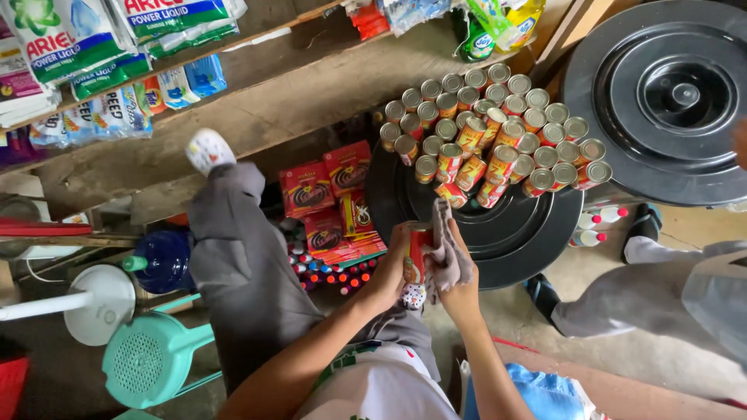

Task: Wiping down canned goods with a rag and organizing them on a shelf.

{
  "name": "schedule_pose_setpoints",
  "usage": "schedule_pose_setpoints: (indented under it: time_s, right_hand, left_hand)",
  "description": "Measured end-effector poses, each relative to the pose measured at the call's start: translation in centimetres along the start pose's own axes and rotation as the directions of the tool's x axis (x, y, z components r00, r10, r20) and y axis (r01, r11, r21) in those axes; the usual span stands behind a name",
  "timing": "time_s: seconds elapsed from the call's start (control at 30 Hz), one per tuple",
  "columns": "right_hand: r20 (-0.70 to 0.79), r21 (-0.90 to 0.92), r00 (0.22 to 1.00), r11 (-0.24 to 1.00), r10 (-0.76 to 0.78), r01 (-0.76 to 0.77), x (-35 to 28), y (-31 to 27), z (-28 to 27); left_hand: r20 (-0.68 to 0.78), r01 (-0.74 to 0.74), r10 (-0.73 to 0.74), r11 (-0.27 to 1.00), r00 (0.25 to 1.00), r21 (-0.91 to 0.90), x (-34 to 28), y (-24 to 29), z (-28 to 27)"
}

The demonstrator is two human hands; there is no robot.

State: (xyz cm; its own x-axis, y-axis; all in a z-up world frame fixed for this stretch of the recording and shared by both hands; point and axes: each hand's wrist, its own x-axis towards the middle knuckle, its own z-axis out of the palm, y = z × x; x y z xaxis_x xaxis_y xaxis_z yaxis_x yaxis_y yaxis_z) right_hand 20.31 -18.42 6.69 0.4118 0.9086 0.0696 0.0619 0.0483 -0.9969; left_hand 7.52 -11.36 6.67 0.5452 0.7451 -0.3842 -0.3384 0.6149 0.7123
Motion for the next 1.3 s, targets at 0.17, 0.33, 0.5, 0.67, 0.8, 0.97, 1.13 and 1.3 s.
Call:
schedule_pose_setpoints:
  time_s: [0.17, 0.33, 0.5, 0.67, 0.8, 0.97, 1.13, 1.3]
  right_hand:
    - [0.079, 0.026, 0.994, 0.997, -0.079, 0.077, 0.9, -1.2, 1.5]
    - [0.188, -0.414, 0.932, 0.836, -0.309, 0.360, 1.9, -3.9, 2.5]
    - [0.006, -0.249, 0.976, 0.945, -0.215, 0.210, 5.5, 0.3, 0.7]
    - [-0.063, -0.341, 0.989, 0.934, -0.131, 0.102, 5.0, -2.1, 1.4]
    - [0.097, -0.473, 0.926, 0.802, -0.364, 0.365, 5.1, -5.3, 3.2]
    - [0.213, -0.558, 0.903, 0.712, -0.373, 0.426, 8.7, -4.8, 3.0]
    - [-0.064, -0.226, 0.995, 0.972, -0.077, 0.061, 8.7, -2.4, 4.1]
    - [0.139, -0.518, 0.940, 0.786, -0.310, 0.336, 7.7, -6.5, 6.7]
  left_hand:
    - [0.031, 0.054, -0.053, 0.998, 0.998, -0.042, 0.1, 2.7, -0.3]
    - [-0.062, 0.144, -0.150, 0.985, 0.987, -0.094, 3.4, 0.5, -3.0]
    - [0.164, 0.147, -0.133, 0.987, 0.977, -0.071, 6.5, -0.3, -3.4]
    - [0.346, 0.277, -0.170, 0.916, 0.923, -0.289, 8.3, 2.7, -1.9]
    - [0.358, -0.320, 0.244, 0.932, 0.901, 0.172, 7.3, 7.4, -0.8]
    - [0.463, -0.194, 0.139, 0.978, 0.875, 0.072, 9.5, 4.8, -3.0]
    - [0.335, 0.282, -0.192, 0.927, 0.922, -0.246, 9.8, 5.3, -4.2]
    - [0.381, 0.124, -0.086, 0.989, 0.921, -0.075, 7.0, 8.4, -4.0]
